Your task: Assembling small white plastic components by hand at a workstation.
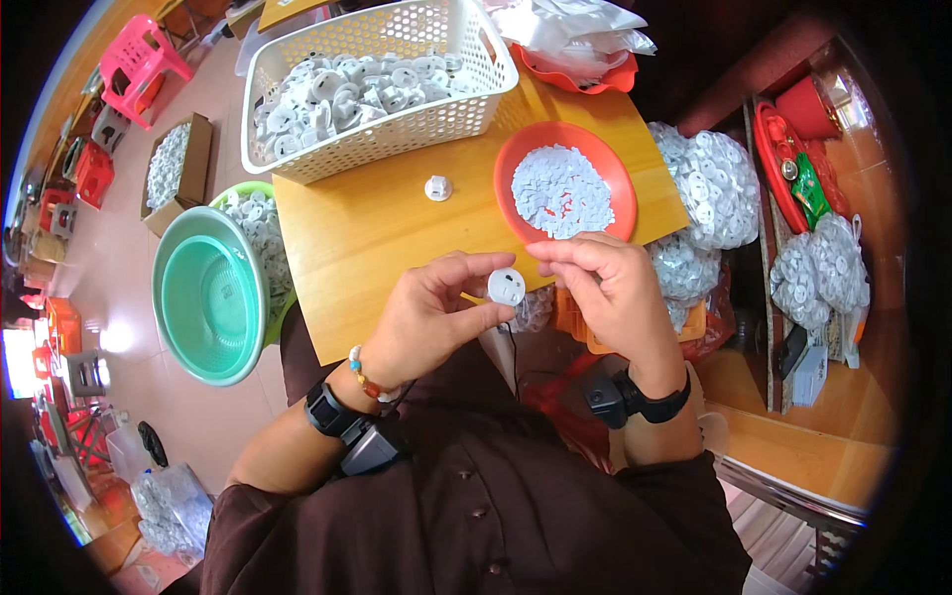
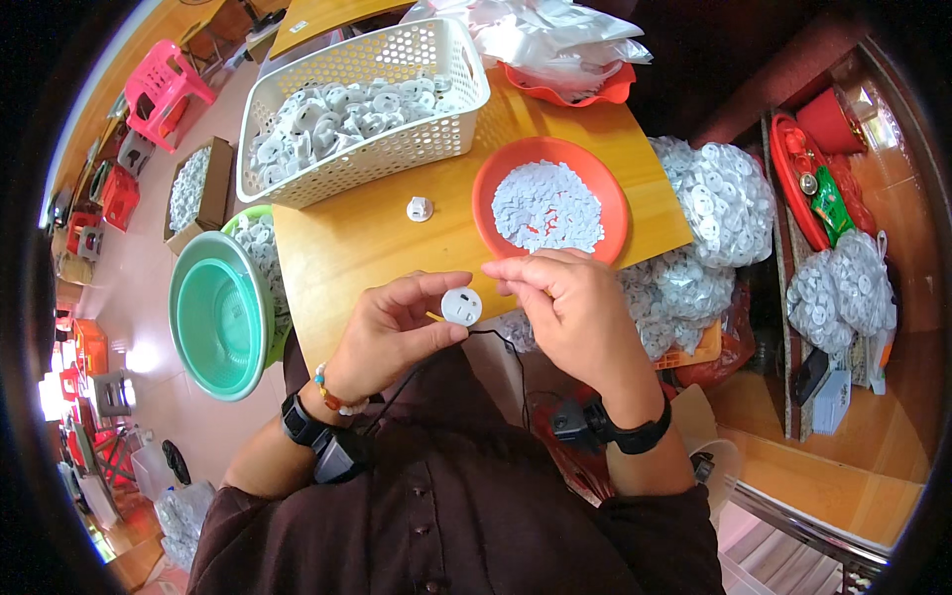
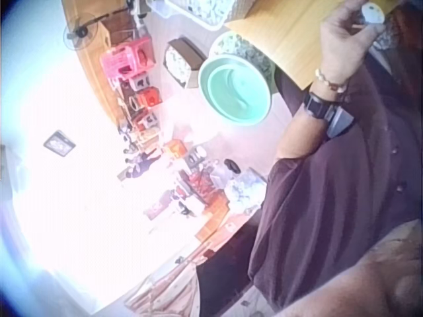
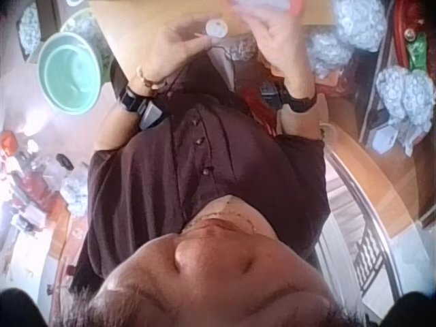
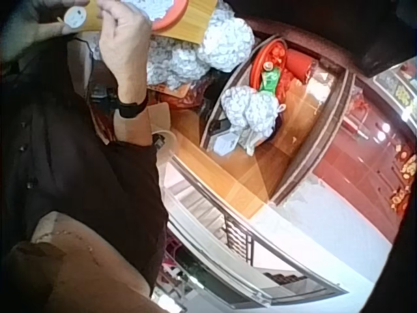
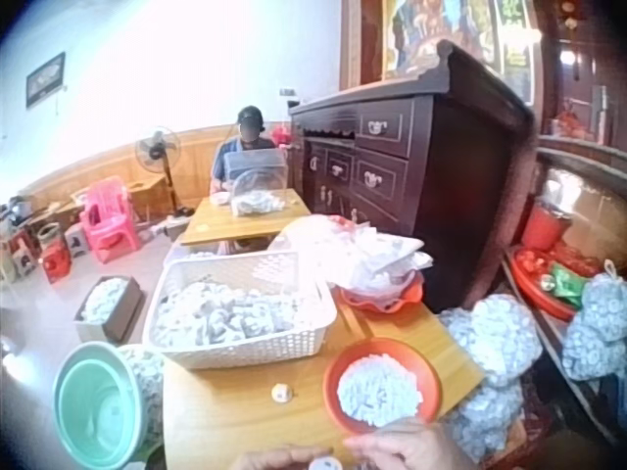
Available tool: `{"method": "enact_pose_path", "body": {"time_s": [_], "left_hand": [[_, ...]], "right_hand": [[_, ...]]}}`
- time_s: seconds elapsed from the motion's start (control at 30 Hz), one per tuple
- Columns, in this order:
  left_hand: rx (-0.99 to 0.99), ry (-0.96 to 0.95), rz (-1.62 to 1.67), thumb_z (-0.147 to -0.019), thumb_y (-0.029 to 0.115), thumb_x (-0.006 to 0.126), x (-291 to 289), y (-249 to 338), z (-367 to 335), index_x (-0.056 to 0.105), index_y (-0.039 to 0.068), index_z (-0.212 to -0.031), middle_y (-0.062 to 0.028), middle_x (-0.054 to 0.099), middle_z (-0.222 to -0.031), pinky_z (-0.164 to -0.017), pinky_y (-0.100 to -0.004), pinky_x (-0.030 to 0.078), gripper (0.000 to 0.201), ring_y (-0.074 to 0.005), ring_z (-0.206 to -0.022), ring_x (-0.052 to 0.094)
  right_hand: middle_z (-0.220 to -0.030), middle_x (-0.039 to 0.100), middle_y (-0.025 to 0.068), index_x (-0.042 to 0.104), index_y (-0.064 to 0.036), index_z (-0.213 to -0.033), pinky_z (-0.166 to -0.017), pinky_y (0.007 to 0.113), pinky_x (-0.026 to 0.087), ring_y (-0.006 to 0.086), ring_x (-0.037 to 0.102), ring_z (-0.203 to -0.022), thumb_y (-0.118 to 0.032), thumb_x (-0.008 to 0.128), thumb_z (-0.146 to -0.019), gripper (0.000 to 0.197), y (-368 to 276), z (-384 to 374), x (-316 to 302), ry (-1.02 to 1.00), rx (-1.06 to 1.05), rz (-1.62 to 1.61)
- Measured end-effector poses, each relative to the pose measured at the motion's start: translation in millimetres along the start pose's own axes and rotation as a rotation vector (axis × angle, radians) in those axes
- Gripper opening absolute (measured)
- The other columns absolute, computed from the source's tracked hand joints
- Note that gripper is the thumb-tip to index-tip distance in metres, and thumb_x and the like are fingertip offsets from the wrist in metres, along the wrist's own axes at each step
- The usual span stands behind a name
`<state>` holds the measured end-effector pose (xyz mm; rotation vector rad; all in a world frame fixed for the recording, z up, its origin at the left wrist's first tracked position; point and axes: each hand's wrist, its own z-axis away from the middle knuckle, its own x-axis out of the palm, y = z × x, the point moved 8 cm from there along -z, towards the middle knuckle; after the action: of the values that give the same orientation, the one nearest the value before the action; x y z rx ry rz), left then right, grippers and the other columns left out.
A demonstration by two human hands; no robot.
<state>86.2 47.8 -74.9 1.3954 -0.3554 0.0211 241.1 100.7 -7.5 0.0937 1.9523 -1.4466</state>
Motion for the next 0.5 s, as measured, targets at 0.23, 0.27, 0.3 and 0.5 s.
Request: {"method": "enact_pose_path", "body": {"time_s": [0.23, 0.27, 0.3, 0.5], "left_hand": [[-0.036, 0.0, -0.001, -0.087, -0.008, 0.067, -1, 2, 3, 0.057, -0.002, -0.131, -0.0049, 0.063, -0.116, -0.094, -0.0278, 0.052, 0.045, -0.0124, -0.104, 0.062], [-0.035, -0.002, 0.0, -0.087, -0.008, 0.067, 0, 3, 3, 0.057, -0.002, -0.131, -0.0049, 0.063, -0.116, -0.094, -0.0278, 0.052, 0.045, -0.0124, -0.104, 0.062], [-0.049, 0.0, 0.007, -0.087, -0.008, 0.068, -1, 2, 3, 0.057, -0.002, -0.131, -0.0049, 0.064, -0.115, -0.093, -0.0278, 0.052, 0.045, -0.0124, -0.104, 0.063], [0.005, 0.045, 0.02, -0.084, 0.001, 0.075, -8, -6, 2, 0.063, 0.005, -0.127, -0.0015, 0.065, -0.101, -0.077, -0.0228, 0.052, 0.045, -0.008, -0.089, 0.061]], "right_hand": [[-0.085, 0.072, 0.0075, 0.069, 0.0025, -0.101, -0.064, 0.025, 0.052, 0.0126, 0.065, -0.069, -0.004, 0.067, -0.089, 0.014, 30, 1, 4, 0.034, 0.187, -0.232], [-0.085, 0.071, 0.0055, 0.07, 0.0015, -0.1, -0.062, 0.023, 0.05, 0.0102, 0.062, -0.067, -0.007, 0.068, -0.09, 0.013, 46, 1, 7, 0.02, 0.301, -0.363], [-0.084, 0.07, 0.0034, 0.07, 0.0004, -0.1, -0.059, 0.021, 0.048, 0.0079, 0.06, -0.064, -0.009, 0.069, -0.091, 0.013, 62, 2, 12, 0.004, 0.413, -0.497], [-0.08, 0.067, 0.0015, 0.071, -0.0009, -0.101, -0.059, 0.019, 0.047, 0.0052, 0.056, -0.062, -0.016, 0.069, -0.093, 0.017, 98, 3, 17, 0.036, 0.563, -0.711]]}}
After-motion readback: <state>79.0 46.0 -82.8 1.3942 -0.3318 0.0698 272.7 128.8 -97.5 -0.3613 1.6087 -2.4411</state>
